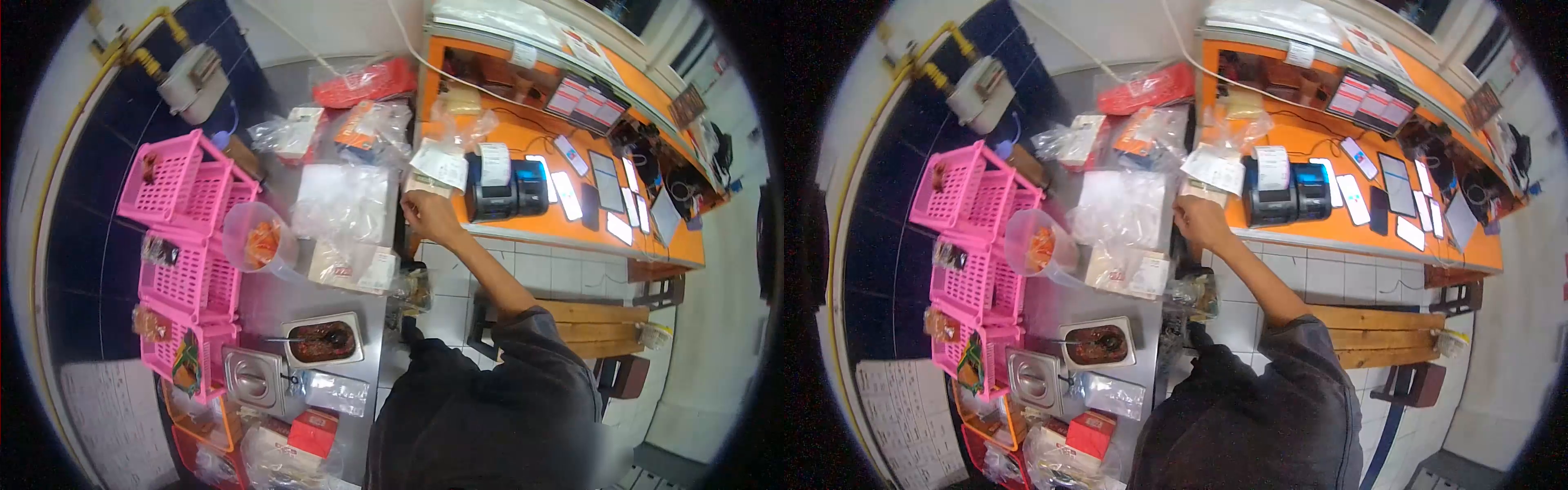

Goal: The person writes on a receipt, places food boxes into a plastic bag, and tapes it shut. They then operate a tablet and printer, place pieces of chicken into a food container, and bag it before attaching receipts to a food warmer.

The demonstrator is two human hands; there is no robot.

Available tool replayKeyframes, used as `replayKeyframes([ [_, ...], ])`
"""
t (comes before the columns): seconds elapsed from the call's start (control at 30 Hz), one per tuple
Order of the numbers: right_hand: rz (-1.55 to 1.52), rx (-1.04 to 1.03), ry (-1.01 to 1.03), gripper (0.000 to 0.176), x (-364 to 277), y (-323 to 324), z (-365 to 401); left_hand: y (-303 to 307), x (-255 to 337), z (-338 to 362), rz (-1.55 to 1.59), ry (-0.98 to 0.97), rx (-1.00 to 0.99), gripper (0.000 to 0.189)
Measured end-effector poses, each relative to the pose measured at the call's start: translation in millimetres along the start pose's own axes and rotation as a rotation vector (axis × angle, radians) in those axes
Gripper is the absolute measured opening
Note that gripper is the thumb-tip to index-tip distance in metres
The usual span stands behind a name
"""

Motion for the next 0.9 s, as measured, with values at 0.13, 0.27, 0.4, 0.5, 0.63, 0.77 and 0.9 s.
replayKeyframes([
  [0.13, 0.015, 0.023, -0.012, 0.016, 13.6, 15.7, 20.6, -7.2, 8.3, -0.6, 0.004, 0.0, -0.021, 0.042],
  [0.27, 0.147, 0.005, -0.056, 0.018, 30.3, 24.3, 27.8, 25.8, -9.3, 21.6, 0.109, 0.035, 0.058, 0.041],
  [0.4, 0.032, 0.054, -0.047, 0.015, 18.5, 31.6, 25.3, 55.3, -39.6, 47.3, 0.189, 0.078, 0.11, 0.04],
  [0.5, -0.06, -0.007, -0.071, 0.017, 19.1, 23.8, 22.0, 76.1, -64.3, 60.1, 0.234, 0.099, 0.128, 0.039],
  [0.63, -0.15, -0.028, 0.036, 0.012, -15.0, 26.9, 21.9, 106.0, -95.1, 80.0, 0.301, 0.117, 0.146, 0.038],
  [0.77, -0.478, 0.072, 0.257, 0.012, -145.1, 77.5, 67.5, 120.3, -112.6, 90.0, 0.343, 0.136, 0.151, 0.038],
  [0.9, -0.679, -0.258, 0.902, 0.007, -256.3, 122.1, 148.8, 122.4, -107.6, 87.5, 0.376, 0.124, 0.146, 0.037],
])
Point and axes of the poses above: each hand's wrist, its own z-axis away from the middle knuckle, its own y-axis out of the back of the hand, x = y × z, the point moved 8 cm from there along -z, towards the middle knuckle, and after that the axes turned 15 degrees about -x, right-handed, at the moved point
